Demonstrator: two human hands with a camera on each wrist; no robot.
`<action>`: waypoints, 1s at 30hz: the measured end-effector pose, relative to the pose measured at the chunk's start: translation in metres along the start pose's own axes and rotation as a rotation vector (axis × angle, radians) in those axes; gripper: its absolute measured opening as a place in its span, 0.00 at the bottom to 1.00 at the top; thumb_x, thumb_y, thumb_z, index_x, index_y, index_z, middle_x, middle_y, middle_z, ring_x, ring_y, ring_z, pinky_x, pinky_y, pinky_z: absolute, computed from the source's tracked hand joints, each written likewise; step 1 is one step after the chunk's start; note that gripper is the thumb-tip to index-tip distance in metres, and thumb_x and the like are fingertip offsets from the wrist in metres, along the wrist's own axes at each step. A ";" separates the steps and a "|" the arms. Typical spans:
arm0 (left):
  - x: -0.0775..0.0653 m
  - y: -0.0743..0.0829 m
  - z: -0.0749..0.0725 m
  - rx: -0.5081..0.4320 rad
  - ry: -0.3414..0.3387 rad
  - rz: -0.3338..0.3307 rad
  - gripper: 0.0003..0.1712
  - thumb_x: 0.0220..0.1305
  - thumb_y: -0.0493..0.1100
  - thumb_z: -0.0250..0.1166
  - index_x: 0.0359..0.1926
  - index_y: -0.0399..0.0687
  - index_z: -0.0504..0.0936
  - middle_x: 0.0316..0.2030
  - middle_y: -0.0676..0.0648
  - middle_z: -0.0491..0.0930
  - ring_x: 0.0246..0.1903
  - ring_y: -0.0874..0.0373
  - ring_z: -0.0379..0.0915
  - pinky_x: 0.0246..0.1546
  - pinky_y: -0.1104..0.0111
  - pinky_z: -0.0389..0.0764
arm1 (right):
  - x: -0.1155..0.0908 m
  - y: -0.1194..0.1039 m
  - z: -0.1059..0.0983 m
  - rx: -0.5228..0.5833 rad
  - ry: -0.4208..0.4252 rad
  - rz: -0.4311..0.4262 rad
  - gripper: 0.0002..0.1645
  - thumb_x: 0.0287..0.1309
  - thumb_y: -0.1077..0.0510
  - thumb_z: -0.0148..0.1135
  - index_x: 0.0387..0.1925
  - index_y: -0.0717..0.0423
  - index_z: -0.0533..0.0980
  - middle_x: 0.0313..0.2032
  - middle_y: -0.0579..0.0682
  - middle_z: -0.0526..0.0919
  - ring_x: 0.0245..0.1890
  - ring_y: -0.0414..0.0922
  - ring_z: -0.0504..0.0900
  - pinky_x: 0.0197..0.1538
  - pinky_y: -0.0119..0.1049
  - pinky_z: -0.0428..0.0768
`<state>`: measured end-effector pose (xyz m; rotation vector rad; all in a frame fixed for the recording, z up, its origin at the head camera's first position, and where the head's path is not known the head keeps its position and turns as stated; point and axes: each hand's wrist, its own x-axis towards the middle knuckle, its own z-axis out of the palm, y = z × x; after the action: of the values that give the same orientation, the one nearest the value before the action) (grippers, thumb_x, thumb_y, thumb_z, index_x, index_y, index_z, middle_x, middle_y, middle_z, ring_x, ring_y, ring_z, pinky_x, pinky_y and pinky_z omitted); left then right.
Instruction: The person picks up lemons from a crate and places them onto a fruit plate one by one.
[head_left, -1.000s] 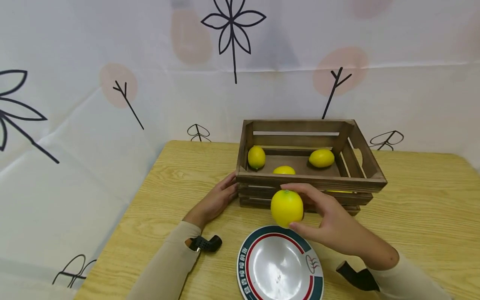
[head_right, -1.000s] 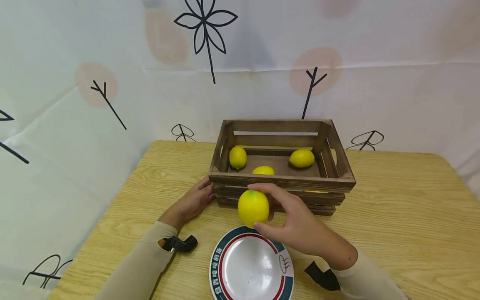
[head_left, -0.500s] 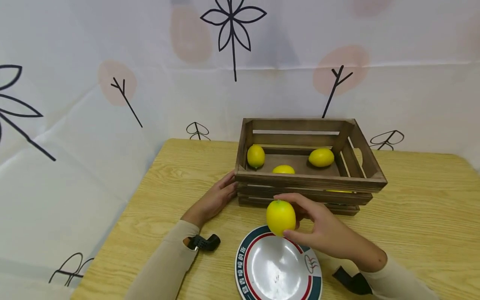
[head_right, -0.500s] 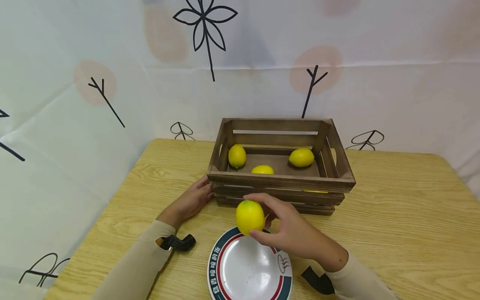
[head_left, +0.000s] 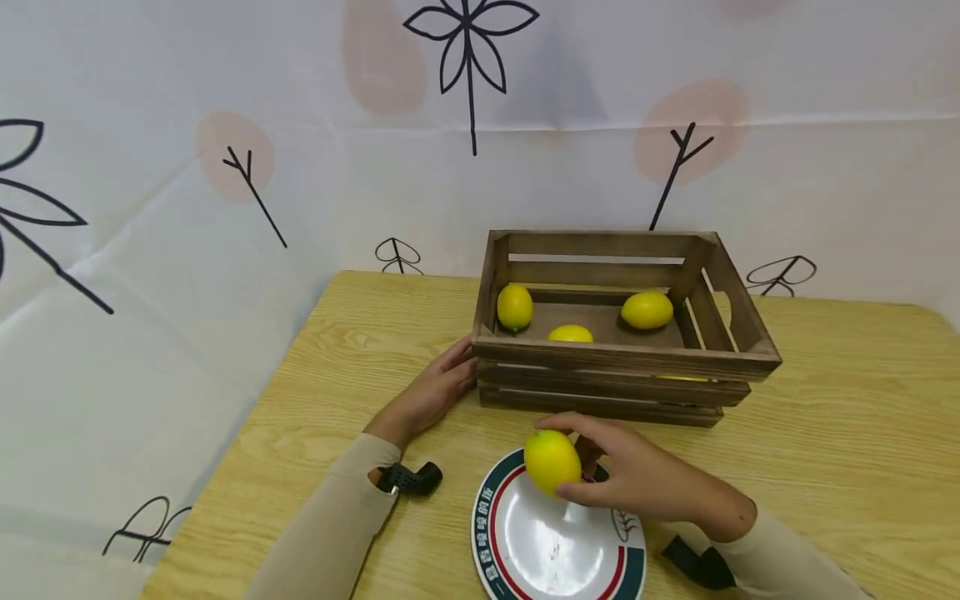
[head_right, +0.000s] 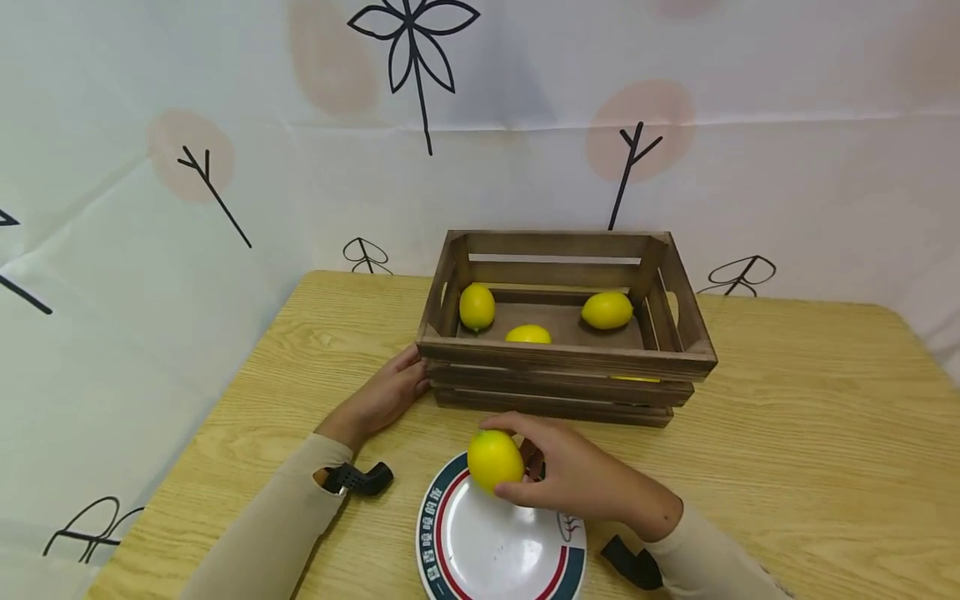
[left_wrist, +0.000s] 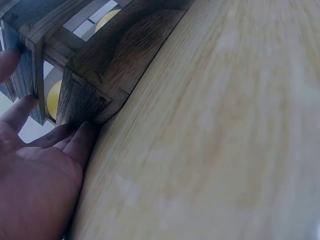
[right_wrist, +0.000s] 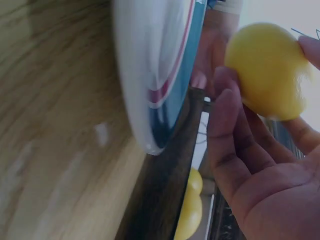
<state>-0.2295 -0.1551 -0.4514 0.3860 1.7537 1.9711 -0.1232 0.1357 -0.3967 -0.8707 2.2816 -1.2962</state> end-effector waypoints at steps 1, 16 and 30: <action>0.000 0.000 0.000 0.000 0.000 -0.001 0.34 0.80 0.39 0.43 0.80 0.50 0.44 0.79 0.42 0.44 0.78 0.47 0.43 0.78 0.56 0.50 | 0.000 0.001 0.001 0.003 -0.010 -0.007 0.38 0.60 0.48 0.71 0.69 0.50 0.68 0.52 0.47 0.80 0.38 0.38 0.80 0.41 0.34 0.84; 0.003 -0.002 -0.001 0.009 0.003 0.016 0.33 0.80 0.39 0.42 0.80 0.52 0.46 0.79 0.43 0.47 0.78 0.48 0.45 0.78 0.56 0.50 | 0.002 0.013 0.003 -0.025 -0.086 -0.010 0.36 0.60 0.48 0.71 0.67 0.49 0.69 0.50 0.45 0.79 0.36 0.39 0.77 0.38 0.31 0.81; 0.002 0.000 0.000 0.008 0.008 0.011 0.33 0.80 0.39 0.43 0.80 0.52 0.46 0.79 0.42 0.46 0.78 0.48 0.45 0.78 0.56 0.50 | 0.001 0.012 0.006 -0.097 -0.093 0.011 0.40 0.61 0.45 0.69 0.70 0.51 0.67 0.60 0.44 0.77 0.50 0.38 0.76 0.54 0.31 0.78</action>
<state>-0.2315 -0.1539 -0.4516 0.3917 1.7685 1.9759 -0.1247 0.1363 -0.4102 -0.9297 2.2884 -1.1240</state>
